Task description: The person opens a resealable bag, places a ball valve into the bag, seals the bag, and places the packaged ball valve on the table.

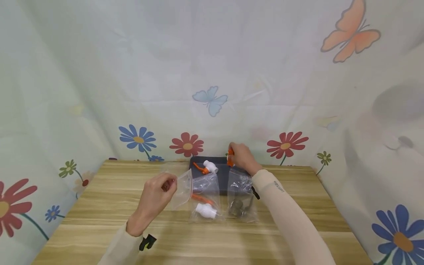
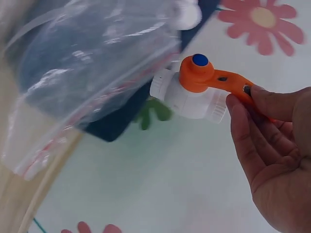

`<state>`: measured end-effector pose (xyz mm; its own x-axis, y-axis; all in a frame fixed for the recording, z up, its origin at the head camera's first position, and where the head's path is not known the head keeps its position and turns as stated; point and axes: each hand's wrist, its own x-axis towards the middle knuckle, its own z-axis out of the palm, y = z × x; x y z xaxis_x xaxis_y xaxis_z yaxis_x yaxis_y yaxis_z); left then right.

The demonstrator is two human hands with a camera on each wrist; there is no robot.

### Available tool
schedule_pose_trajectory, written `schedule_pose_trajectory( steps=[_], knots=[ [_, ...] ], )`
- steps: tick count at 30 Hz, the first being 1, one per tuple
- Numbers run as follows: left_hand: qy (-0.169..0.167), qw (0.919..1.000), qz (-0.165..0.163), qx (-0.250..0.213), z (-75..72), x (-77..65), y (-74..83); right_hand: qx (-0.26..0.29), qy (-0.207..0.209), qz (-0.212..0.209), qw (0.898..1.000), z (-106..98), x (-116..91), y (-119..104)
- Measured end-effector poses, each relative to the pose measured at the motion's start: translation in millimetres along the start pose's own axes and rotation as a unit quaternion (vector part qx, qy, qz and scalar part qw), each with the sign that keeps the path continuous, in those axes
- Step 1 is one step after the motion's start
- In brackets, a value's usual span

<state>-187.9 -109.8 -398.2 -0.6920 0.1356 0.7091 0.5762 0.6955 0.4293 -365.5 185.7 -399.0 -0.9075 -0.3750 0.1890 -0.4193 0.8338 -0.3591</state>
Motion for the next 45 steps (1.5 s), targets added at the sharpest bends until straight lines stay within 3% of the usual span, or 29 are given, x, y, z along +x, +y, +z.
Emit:
schedule_pose_trajectory(
  steps=[11,18,26,31,38,45],
  knots=[
    [0.002,0.9999,-0.012,0.001,-0.5,4.6,2.3,0.03,0.035,-0.01,0.999,-28,-15,-30],
    [0.007,0.9999,-0.009,-0.003,1.0,6.4,1.8,0.033,0.086,-0.035,0.995,-42,-29,-42],
    [0.009,0.9998,-0.013,-0.007,0.9,9.2,0.8,0.064,0.151,-0.071,0.984,-54,-47,-59],
    [0.008,0.9997,-0.021,-0.003,0.6,10.3,0.9,0.089,0.2,-0.102,0.971,-58,-57,-69],
    [0.018,0.9995,-0.023,-0.007,1.0,12.0,0.8,0.121,0.29,-0.16,0.936,-66,-72,-85],
    [0.035,0.9991,-0.017,-0.018,2.6,13.2,-0.2,0.143,0.325,-0.183,0.917,-71,-87,-101]
  ],
)
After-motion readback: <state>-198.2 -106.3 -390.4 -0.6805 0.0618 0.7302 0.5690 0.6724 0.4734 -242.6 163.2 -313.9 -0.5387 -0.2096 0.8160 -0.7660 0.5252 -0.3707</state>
